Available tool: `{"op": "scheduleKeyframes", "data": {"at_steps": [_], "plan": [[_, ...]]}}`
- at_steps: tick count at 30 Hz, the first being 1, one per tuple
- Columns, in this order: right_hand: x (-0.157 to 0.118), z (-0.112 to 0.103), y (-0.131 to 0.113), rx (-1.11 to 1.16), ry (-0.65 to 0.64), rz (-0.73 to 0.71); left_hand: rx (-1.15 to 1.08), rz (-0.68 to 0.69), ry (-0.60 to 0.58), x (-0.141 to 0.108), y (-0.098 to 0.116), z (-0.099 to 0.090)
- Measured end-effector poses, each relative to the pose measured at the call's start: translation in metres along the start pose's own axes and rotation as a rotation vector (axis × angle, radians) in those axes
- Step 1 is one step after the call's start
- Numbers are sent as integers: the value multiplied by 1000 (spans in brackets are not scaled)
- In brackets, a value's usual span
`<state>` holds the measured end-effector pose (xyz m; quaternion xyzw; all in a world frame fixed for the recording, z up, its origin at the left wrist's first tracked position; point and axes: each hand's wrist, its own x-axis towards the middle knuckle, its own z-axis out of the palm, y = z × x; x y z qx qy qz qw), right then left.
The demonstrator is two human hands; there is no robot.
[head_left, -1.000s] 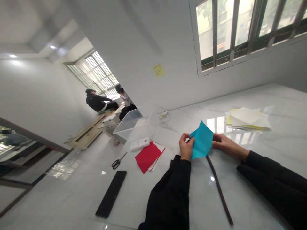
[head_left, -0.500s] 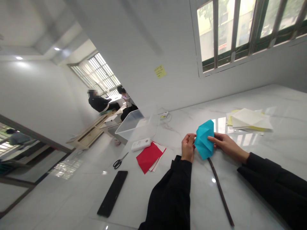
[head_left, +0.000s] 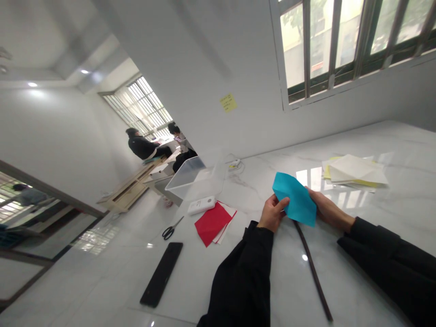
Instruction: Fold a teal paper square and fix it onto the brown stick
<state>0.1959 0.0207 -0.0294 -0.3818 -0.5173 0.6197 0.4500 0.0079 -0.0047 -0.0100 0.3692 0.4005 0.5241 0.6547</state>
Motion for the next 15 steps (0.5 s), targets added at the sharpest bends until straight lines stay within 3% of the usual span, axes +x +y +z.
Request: {"op": "scheduleKeyframes", "data": {"at_steps": [3, 9, 15], "plan": [[-1, 0, -4, 209, -26, 101, -28, 63, 57, 2, -3, -1], [-3, -1, -19, 241, -93, 161, -85, 83, 122, 5, -2, -3], [-4, 1, -10, 110, 102, 28, -19, 113, 107, 8, -10, -5]]}}
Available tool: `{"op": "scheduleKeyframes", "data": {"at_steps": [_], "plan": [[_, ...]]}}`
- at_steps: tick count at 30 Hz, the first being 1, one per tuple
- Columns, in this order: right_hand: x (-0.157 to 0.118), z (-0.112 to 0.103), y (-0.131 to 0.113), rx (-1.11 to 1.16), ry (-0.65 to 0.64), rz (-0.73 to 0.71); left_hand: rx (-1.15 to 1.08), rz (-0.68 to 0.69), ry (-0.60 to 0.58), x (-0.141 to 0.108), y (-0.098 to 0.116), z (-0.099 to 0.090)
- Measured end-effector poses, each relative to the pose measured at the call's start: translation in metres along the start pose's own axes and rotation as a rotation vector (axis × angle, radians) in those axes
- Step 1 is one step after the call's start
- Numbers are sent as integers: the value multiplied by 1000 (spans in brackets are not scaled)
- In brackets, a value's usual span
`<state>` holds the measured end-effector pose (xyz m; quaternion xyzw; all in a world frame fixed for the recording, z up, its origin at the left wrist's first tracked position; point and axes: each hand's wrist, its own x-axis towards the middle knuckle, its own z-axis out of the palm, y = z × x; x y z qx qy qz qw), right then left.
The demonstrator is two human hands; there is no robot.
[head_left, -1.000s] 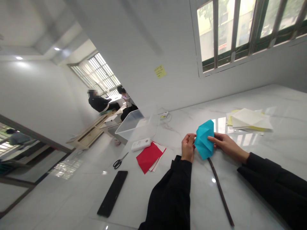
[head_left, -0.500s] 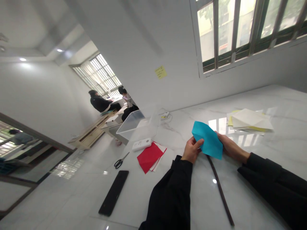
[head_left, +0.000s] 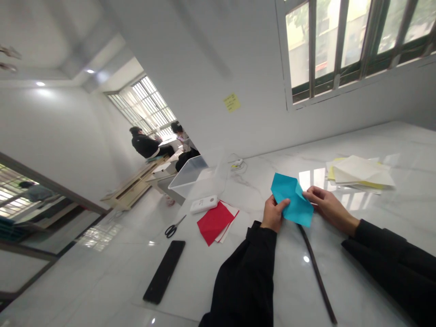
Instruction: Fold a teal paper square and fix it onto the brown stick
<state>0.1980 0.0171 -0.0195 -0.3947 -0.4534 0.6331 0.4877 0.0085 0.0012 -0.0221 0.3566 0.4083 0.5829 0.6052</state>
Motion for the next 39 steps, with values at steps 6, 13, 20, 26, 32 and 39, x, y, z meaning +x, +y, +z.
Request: {"op": "scheduleKeyframes", "data": {"at_steps": [6, 13, 20, 26, 32, 39], "plan": [[0, 0, 0, 87, -15, 39, 80, 25, 8, 1, -5, -2], [-6, 1, -8, -99, -164, 22, 241, 39, -26, -4, -2, 0], [-10, 7, -17, -215, -112, -7, 215, 38, -51, -3, -2, -1], [-7, 5, -14, -278, -146, -4, 205, 15, -47, -5, 0, 1], [-1, 1, -4, -303, -179, -55, 162, 23, -52, -3, 4, 2], [2, -2, 0, -272, -161, -82, 79, 9, -79, 0, 3, 0]]}}
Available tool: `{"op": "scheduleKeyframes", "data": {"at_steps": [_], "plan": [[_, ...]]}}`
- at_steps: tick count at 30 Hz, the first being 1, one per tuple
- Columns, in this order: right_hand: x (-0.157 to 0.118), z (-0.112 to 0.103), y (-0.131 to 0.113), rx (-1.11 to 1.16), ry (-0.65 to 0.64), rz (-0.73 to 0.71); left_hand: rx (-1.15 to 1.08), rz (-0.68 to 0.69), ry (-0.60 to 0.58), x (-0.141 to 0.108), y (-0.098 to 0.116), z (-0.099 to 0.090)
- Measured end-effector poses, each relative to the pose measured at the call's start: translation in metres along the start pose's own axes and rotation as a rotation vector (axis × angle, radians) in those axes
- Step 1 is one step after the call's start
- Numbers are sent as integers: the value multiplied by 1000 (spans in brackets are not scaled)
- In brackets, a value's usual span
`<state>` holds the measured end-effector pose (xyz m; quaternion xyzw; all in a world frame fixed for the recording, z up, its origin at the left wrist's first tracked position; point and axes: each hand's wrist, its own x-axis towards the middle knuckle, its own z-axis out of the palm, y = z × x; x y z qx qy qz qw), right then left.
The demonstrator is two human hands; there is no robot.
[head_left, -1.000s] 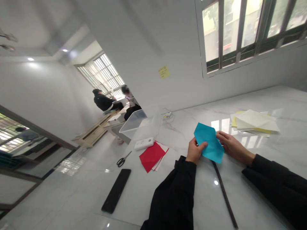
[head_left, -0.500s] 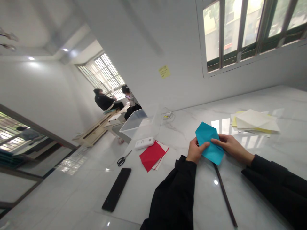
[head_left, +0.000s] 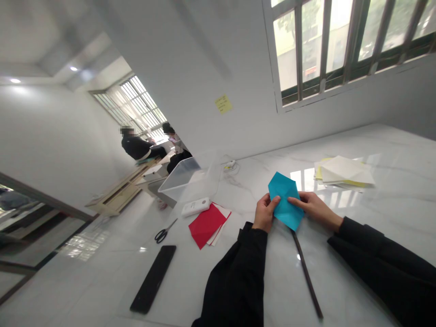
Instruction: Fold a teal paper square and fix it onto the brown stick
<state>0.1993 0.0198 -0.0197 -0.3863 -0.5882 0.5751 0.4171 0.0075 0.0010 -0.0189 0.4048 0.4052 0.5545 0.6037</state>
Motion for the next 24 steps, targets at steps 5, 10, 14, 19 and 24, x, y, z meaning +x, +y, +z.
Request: {"op": "scheduleKeyframes", "data": {"at_steps": [5, 10, 14, 19, 24], "plan": [[1, 1, 0, 23, -16, 4, 23, 3, 45, 0, -1, 0], [0, 1, -3, 48, -32, 12, 29, 1, 46, 0, 0, 1], [-1, 1, -4, 42, -35, 16, 54, -2, 35, -2, 2, 1], [-2, 2, -5, 1, -63, -11, 101, 3, 50, -3, 4, 2], [-2, 3, -3, -14, -67, -5, 108, -12, 49, -4, 5, 4]]}}
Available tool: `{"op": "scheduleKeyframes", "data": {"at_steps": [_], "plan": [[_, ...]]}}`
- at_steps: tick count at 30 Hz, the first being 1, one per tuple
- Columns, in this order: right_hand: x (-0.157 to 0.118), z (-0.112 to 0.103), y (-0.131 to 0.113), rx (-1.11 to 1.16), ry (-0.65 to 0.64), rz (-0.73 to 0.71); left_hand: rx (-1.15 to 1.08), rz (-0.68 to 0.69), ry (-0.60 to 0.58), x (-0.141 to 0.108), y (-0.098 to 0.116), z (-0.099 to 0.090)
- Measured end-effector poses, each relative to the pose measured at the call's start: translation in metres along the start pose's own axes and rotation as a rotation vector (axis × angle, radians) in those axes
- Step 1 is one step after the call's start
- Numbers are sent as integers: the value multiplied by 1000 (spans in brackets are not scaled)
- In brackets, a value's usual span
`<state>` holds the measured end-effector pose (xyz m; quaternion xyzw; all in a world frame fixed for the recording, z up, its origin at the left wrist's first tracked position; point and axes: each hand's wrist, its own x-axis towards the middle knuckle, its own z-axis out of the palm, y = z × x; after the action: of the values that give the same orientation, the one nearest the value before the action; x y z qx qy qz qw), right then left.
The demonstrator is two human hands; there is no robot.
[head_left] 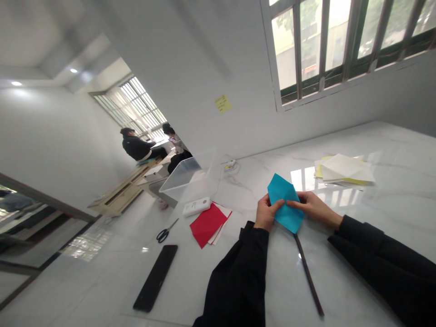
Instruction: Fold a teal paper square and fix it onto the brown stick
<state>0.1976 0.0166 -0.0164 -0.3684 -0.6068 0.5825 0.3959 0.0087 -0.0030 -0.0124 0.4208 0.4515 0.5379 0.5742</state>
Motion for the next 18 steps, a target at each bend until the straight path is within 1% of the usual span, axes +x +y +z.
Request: {"op": "scheduleKeyframes", "data": {"at_steps": [6, 12, 18], "plan": [[-2, 0, -2, -68, 39, -17, 7, -3, -28, -3, 0, 1], [-5, 0, -6, -67, 9, -6, 17, 11, -38, -1, -4, -1], [-6, 3, -12, -69, 69, -10, 10, 13, -51, -2, -4, -1]]}}
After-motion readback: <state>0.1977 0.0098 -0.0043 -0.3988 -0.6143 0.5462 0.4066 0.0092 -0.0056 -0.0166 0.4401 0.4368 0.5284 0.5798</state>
